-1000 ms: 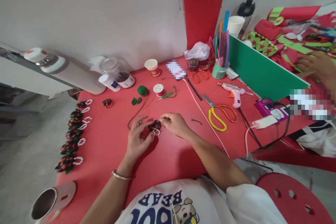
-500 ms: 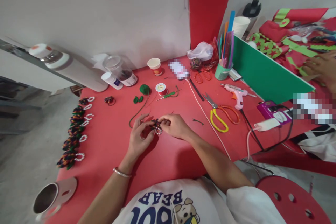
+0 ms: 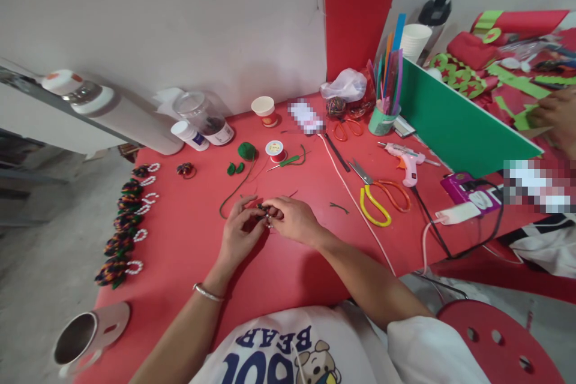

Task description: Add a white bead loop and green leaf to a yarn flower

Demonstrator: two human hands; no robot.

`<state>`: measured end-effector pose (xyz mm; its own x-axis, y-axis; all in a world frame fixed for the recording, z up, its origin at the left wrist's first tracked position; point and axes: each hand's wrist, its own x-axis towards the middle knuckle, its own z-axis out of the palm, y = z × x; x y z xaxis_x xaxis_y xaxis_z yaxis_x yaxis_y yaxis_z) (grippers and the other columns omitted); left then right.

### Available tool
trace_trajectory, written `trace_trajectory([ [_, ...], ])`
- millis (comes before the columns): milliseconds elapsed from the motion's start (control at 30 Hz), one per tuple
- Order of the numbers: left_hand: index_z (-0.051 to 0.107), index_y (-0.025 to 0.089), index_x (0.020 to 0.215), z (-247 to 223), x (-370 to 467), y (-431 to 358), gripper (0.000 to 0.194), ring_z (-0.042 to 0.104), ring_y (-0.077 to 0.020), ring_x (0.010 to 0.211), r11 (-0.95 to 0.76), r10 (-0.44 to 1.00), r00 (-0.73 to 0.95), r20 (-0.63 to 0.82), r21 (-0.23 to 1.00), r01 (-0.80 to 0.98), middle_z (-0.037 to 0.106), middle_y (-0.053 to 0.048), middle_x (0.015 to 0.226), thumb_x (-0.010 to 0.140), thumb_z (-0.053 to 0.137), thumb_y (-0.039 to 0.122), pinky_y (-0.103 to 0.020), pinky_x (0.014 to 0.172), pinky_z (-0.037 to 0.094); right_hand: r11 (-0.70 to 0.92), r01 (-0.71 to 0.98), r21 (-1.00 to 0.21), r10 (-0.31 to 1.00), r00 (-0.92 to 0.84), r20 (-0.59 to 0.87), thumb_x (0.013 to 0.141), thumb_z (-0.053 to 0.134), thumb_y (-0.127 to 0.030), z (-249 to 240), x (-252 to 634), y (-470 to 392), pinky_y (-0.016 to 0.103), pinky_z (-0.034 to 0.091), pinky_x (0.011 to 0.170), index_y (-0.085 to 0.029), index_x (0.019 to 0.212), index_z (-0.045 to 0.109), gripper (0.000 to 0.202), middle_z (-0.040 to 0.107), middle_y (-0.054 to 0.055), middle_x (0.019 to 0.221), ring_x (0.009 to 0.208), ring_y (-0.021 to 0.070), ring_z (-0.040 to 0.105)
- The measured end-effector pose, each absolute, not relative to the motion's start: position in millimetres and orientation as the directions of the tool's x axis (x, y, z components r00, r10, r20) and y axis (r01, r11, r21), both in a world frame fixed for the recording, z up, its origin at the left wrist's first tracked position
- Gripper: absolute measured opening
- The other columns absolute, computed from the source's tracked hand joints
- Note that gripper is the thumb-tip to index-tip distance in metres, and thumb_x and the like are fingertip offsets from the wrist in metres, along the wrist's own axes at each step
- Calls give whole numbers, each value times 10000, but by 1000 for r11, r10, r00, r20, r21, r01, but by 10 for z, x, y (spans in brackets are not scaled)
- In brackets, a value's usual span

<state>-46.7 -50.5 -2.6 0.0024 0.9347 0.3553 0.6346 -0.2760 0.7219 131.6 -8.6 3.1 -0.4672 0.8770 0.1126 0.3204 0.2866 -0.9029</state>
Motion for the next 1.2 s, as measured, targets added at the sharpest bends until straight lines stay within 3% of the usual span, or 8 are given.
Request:
trace_trajectory([
  [533,706,194,835,-72,-508,-484,92,680,-196,939,-175,962,-81,261,816,550,716,-81,1024,864,621,216,-351,855,529,282,369,-886,862,-502,65,797,667,-109,73,1321,-87,224,507,763,-241,1145,694,373,741,-7,911,756,117,664],
  [933,698,195,807,-71,-499,-469,76,667,-173,836,-156,960,-125,251,849,505,705,-57,907,843,660,251,-304,769,532,329,407,-852,877,-465,116,809,746,-262,130,1307,-136,232,510,757,-218,1031,686,234,713,24,969,784,128,668],
  [1067,680,184,890,-130,-505,-478,129,618,-139,661,-41,972,-189,140,894,447,672,-27,794,852,661,306,-254,616,511,357,416,-836,860,-495,121,824,686,-175,135,1326,-134,238,505,775,-222,1068,669,248,699,26,1015,794,127,667],
  [1200,685,193,910,-86,-512,-487,120,650,-170,795,-92,969,-153,192,863,497,681,-52,876,884,590,262,-296,728,544,375,469,-800,851,-516,96,877,582,-118,135,1407,-74,250,492,792,-240,1179,645,331,683,29,1049,857,142,652],
])
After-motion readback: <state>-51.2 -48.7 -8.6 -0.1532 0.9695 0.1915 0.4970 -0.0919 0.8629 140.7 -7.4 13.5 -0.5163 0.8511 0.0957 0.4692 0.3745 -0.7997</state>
